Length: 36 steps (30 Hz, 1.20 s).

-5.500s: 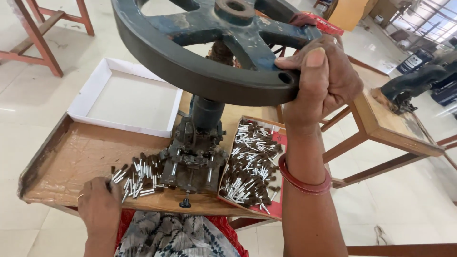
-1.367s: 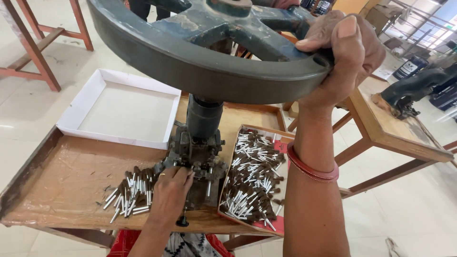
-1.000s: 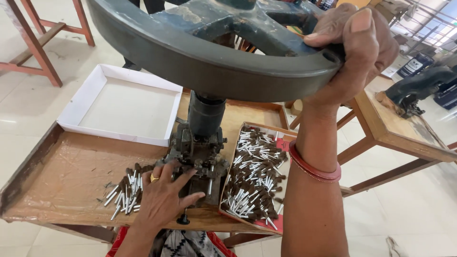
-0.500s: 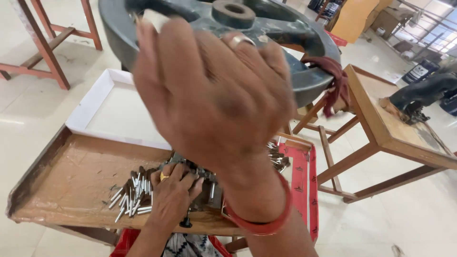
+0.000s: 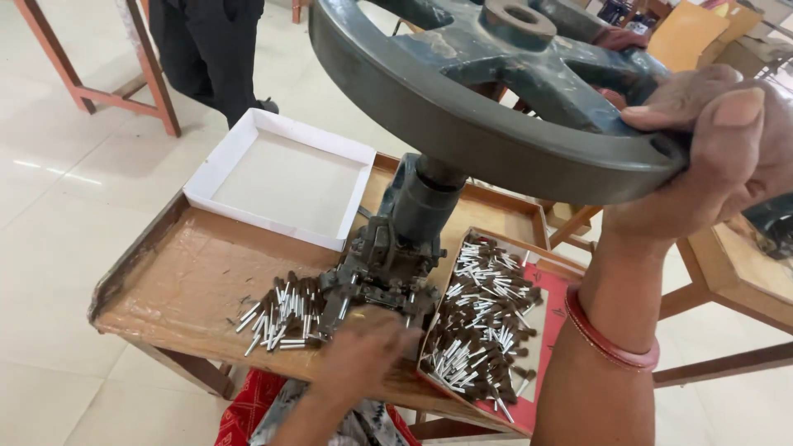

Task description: Operating a manual wheel-driven press machine to assemble small brushes or swabs.

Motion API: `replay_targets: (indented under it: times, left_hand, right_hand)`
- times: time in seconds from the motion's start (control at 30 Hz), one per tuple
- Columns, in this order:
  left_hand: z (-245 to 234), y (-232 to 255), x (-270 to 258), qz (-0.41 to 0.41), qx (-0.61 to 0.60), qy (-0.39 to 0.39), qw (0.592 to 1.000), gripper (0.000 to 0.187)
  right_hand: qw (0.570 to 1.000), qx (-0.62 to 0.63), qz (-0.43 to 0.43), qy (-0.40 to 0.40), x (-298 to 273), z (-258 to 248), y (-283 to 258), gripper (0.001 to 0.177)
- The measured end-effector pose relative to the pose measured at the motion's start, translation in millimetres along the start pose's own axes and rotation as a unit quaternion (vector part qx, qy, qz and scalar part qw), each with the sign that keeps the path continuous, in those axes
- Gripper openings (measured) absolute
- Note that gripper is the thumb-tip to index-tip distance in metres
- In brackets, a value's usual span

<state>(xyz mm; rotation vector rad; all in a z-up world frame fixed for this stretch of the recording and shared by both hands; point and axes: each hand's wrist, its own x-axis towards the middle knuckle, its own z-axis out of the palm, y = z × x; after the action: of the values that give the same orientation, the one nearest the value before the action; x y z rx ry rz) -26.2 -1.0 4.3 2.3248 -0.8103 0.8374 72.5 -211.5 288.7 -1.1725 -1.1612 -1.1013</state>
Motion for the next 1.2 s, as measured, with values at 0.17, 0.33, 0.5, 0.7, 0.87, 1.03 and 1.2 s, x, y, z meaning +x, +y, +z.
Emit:
replay_targets:
  times: [0.17, 0.33, 0.5, 0.7, 0.87, 1.03, 1.2]
  left_hand:
    - [-73, -111, -81, -0.305, 0.14, 0.013, 0.942, 0.017]
    - [-76, -138, -95, -0.322, 0.162, -0.054, 0.931, 0.015]
    - [-57, -93, -54, -0.358, 0.068, -0.073, 0.928, 0.018]
    - [21, -45, -10, -0.213, -0.057, 0.058, 0.974, 0.015]
    - [21, -39, 8, -0.222, -0.03, 0.008, 0.975, 0.037]
    - [-15, -34, 9, -0.132, 0.04, 0.012, 0.99, 0.065]
    - [-13, -35, -3, -0.084, 0.078, -0.011, 0.993, 0.065]
  right_hand:
    - [1.0, -0.021, -0.016, -0.004, -9, 7, 2, 0.04]
    - [0.999, -0.028, -0.035, -0.015, -3, 20, 2, 0.039]
    - [0.992, -0.099, -0.066, -0.032, 11, 2, -5, 0.038]
    - [0.998, 0.004, -0.067, -0.004, 13, -7, 10, 0.026]
    - [1.0, 0.005, -0.006, -0.011, 7, -11, 1, 0.044]
    - [1.0, -0.017, -0.006, 0.002, 4, -15, 6, 0.05]
    - [1.0, -0.017, -0.012, 0.001, 5, -13, 7, 0.05]
